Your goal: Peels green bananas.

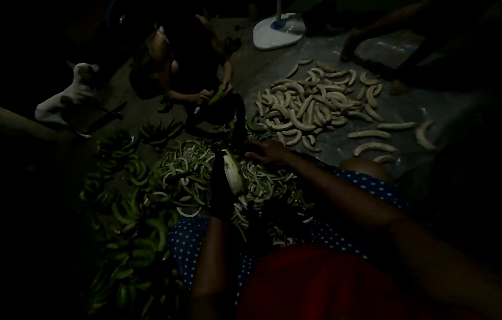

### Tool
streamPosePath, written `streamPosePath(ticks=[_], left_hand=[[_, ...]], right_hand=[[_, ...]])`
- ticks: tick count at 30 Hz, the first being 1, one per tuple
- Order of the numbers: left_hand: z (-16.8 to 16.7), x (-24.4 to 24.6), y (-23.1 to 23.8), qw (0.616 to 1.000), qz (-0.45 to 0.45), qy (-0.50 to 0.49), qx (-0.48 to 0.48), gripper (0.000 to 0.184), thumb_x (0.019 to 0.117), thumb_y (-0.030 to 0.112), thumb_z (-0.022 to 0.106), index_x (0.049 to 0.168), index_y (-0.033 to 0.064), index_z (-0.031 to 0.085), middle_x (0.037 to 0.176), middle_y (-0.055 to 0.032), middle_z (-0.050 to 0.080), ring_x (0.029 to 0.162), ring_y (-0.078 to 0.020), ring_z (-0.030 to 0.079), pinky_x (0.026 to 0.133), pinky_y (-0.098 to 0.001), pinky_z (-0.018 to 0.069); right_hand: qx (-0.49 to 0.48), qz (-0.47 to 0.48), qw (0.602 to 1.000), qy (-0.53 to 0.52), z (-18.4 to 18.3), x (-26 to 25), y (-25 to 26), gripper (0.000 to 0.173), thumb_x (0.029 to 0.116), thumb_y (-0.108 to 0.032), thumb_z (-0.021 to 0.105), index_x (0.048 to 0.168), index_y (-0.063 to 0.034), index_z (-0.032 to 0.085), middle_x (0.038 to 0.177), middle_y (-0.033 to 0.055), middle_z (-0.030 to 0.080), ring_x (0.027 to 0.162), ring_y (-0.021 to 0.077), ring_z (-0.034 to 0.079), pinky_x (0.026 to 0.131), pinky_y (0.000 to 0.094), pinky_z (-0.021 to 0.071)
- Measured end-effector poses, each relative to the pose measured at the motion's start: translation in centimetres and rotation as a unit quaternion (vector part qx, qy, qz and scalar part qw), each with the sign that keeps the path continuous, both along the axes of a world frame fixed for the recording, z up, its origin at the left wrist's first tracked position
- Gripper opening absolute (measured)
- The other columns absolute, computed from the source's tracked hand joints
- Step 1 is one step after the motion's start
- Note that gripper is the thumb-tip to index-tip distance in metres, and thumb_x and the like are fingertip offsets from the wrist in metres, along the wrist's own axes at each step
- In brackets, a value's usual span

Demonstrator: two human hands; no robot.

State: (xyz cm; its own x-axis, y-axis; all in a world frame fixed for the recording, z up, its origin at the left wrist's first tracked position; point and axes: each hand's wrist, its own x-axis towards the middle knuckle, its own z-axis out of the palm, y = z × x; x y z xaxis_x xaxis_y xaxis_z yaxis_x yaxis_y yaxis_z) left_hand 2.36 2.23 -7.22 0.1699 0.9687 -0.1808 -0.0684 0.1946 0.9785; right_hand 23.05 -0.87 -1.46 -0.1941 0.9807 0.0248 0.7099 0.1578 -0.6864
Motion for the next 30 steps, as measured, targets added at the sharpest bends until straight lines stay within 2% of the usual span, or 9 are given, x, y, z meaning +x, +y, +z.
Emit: streamPosePath(ticks=[3,7,13,16,18,19,22,27,30], left_hand=[[6.3,0.1,-2.5,0.996,-0.024,-0.063,-0.058,0.038,0.1121,0.032,0.029,0.125,0.0047,0.052,0.081,-0.0078,0.063,0.063,-0.0147,0.063,0.056,-0.0318,0.0569],[8.0,-0.4,-3.8,0.995,-0.065,0.069,0.008,0.048,0.1071,0.022,0.044,0.153,0.0075,0.037,0.116,-0.0137,0.063,0.09,-0.0148,0.065,0.08,-0.0341,0.0566],[8.2,-0.6,-3.9,0.991,-0.102,0.084,0.005,0.051,0.1033,0.016,0.046,0.153,0.0089,0.036,0.107,-0.0137,0.064,0.08,-0.0172,0.065,0.07,-0.0363,0.058],[7.7,-0.8,-3.5,0.993,-0.113,0.042,-0.01,0.049,0.1013,0.015,0.046,0.149,0.0036,0.039,0.097,-0.0114,0.062,0.072,-0.0165,0.062,0.064,-0.0342,0.0558],[8.9,-0.7,-3.6,0.992,-0.114,0.045,-0.029,0.036,0.1007,0.017,0.043,0.13,-0.003,0.046,0.087,-0.0078,0.059,0.067,-0.014,0.06,0.063,-0.0307,0.0552],[9.5,-0.9,-3.6,0.99,-0.116,0.059,-0.054,0.03,0.109,0.018,0.04,0.124,-0.0061,0.05,0.087,-0.01,0.059,0.068,-0.0157,0.059,0.065,-0.0319,0.0553],[9.3,-0.6,-2.8,0.991,-0.078,-0.021,-0.109,0.033,0.1118,0.02,0.031,0.103,-0.0015,0.055,0.071,-0.0048,0.055,0.055,-0.0119,0.054,0.053,-0.0253,0.051],[6.8,-2.0,-1.5,0.972,-0.006,-0.18,-0.152,0.044,0.111,0.038,0.028,0.107,0.0076,0.059,0.072,-0.004,0.06,0.056,-0.0125,0.059,0.052,-0.0276,0.0531],[5.5,-4.0,-2.3,0.987,-0.01,-0.13,-0.095,0.039,0.1113,0.033,0.035,0.122,0.0041,0.059,0.095,-0.0071,0.066,0.078,-0.0109,0.064,0.07,-0.0271,0.0566]], right_hand=[[0.005,0.008,1.0,0.01,0.1,0.1,-0.2,0.047,0.1059,-0.046,0.053,0.139,-0.0142,0.063,0.11,0.0187,0.073,0.105,0.0382,0.07,0.092,0.0636,0.0505],[-0.001,0.007,1.0,0.025,-0.5,0.4,0.1,0.046,0.1061,-0.046,0.052,0.137,-0.0132,0.064,0.11,0.0187,0.073,0.103,0.0387,0.07,0.09,0.0657,0.051],[-0.02,0.0,0.999,0.046,-0.6,0.7,0.3,0.045,0.1068,-0.044,0.052,0.138,-0.0128,0.063,0.109,0.0189,0.073,0.1,0.0376,0.071,0.09,0.0637,0.0519],[-0.019,-0.003,0.999,0.043,-0.7,0.8,0.4,0.044,0.1068,-0.045,0.052,0.137,-0.0149,0.063,0.106,0.018,0.073,0.097,0.0367,0.071,0.088,0.063,0.0524],[-0.015,-0.008,0.999,0.031,-0.5,0.9,0.5,0.044,0.1065,-0.045,0.052,0.138,-0.0159,0.063,0.107,0.0183,0.073,0.1,0.038,0.071,0.09,0.0646,0.0512],[-0.014,-0.014,1.0,0.016,-0.5,0.9,0.5,0.046,0.1063,-0.047,0.052,0.139,-0.0167,0.063,0.109,0.0185,0.073,0.102,0.039,0.07,0.09,0.0651,0.0506],[0.009,-0.033,0.999,-0.011,-0.6,1.3,0.8,0.049,0.1053,-0.05,0.052,0.138,-0.0161,0.062,0.109,0.0192,0.073,0.102,0.0408,0.07,0.087,0.0671,0.0499],[0.093,-0.023,0.995,0.017,-0.7,1.0,0.0,0.049,0.103,-0.046,0.056,0.135,-0.0102,0.065,0.11,0.0187,0.074,0.1,0.0393,0.071,0.085,0.065,0.0519],[0.114,0.024,0.993,-0.002,-1.0,0.5,-0.9,0.052,0.1004,-0.05,0.057,0.134,-0.0113,0.066,0.116,0.0154,0.073,0.103,0.0356,0.071,0.086,0.0633,0.0536]])
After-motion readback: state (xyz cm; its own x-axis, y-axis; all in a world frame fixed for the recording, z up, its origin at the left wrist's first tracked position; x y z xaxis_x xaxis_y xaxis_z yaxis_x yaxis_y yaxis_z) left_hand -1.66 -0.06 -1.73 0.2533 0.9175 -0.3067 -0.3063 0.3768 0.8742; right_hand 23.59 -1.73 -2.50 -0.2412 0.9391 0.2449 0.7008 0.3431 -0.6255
